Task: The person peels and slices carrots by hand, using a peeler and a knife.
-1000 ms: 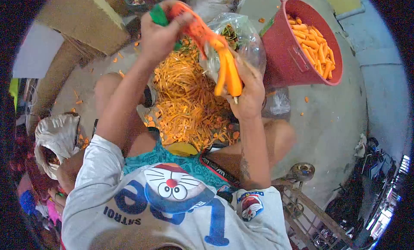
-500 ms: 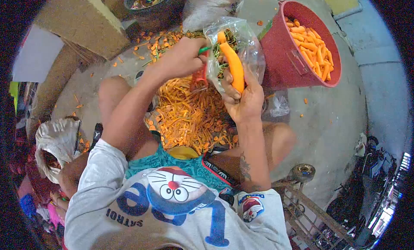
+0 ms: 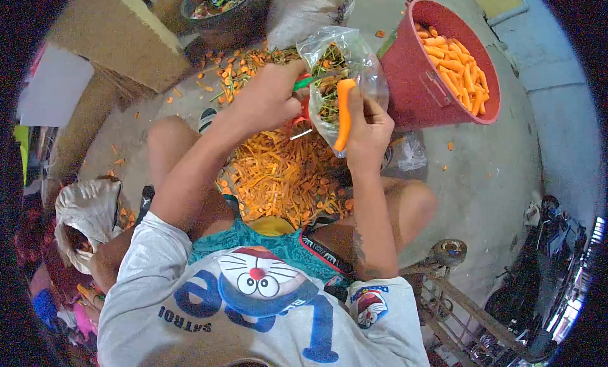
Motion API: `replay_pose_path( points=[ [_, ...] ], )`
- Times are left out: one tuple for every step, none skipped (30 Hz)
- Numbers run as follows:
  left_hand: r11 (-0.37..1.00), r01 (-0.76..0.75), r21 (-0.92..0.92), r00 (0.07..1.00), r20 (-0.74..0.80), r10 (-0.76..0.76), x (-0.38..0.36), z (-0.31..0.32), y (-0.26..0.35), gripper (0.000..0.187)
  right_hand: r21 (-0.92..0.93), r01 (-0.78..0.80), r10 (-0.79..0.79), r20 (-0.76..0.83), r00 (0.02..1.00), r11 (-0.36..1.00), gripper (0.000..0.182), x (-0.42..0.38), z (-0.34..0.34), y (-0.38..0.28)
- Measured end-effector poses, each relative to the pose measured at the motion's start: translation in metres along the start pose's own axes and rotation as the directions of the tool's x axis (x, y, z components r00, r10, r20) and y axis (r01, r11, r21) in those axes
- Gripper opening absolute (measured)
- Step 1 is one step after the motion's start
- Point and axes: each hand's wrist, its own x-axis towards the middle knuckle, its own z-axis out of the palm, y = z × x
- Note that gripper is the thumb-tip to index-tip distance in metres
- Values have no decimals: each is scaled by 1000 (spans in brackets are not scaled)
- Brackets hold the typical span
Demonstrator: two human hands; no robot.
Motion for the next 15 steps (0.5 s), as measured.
replay_pose_path(
  points=[
    [1000, -8, 24, 1000, -4, 8, -1, 2, -1, 29, -53, 82, -84, -38, 996, 995, 34, -1, 3, 1],
    [999, -17, 49, 1000, -7, 17, -1, 2, 0, 29, -54, 78, -79, -34, 996, 996, 34, -1, 4, 3],
    [999, -2, 54, 1000, 22, 0, 0, 0, 2, 30, -122, 107, -110, -20, 994, 987, 34, -1, 4, 3],
    [999, -1, 55, 1000, 21, 0, -1, -1, 5, 30, -189, 137, -141, -6, 990, 972, 35, -1, 4, 3],
    [999, 43, 32, 994, 95, -46, -3, -8, 17, 29, -189, 137, -141, -6, 990, 972, 35, -2, 5, 2],
    [996, 89, 13, 982, 168, -90, -4, -11, 23, 28, -237, 165, -167, 11, 986, 957, 36, -3, 5, -1],
    [996, 92, 11, 981, 168, -93, -5, -9, 22, 28, -285, 193, -192, 31, 981, 939, 37, -4, 6, -3],
    [999, 45, 2, 987, 152, -45, -7, -5, 19, 27, -286, 192, -190, 36, 981, 939, 37, -5, 6, -4],
    [1000, -1, -5, 991, 135, 1, -8, -2, 16, 26, -272, 200, -191, 59, 980, 941, 36, -6, 6, -5],
    [1000, 5, -6, 991, 133, -4, -9, 1, 13, 26, -258, 208, -193, 81, 978, 943, 36, -6, 6, -5],
    [1000, -12, 9, 994, 111, 11, -8, 2, 12, 26, -260, 208, -193, 84, 978, 943, 36, -5, 3, -4],
    [999, -30, 24, 995, 92, 28, -7, 4, 10, 27, -258, 207, -185, 109, 977, 944, 35, -3, -1, 0],
    [999, -31, 22, 995, 95, 29, -5, 7, 6, 27, -256, 204, -176, 130, 976, 945, 35, -4, -3, 5],
    [998, 34, 61, 984, 174, -44, -1, 10, 1, 25, -258, 207, -179, 127, 976, 944, 35, -2, -2, 13],
    [990, 94, 105, 963, 243, -117, 4, 10, -1, 24, -187, 146, -124, 124, 985, 971, 35, 4, -1, 22]
  ],
)
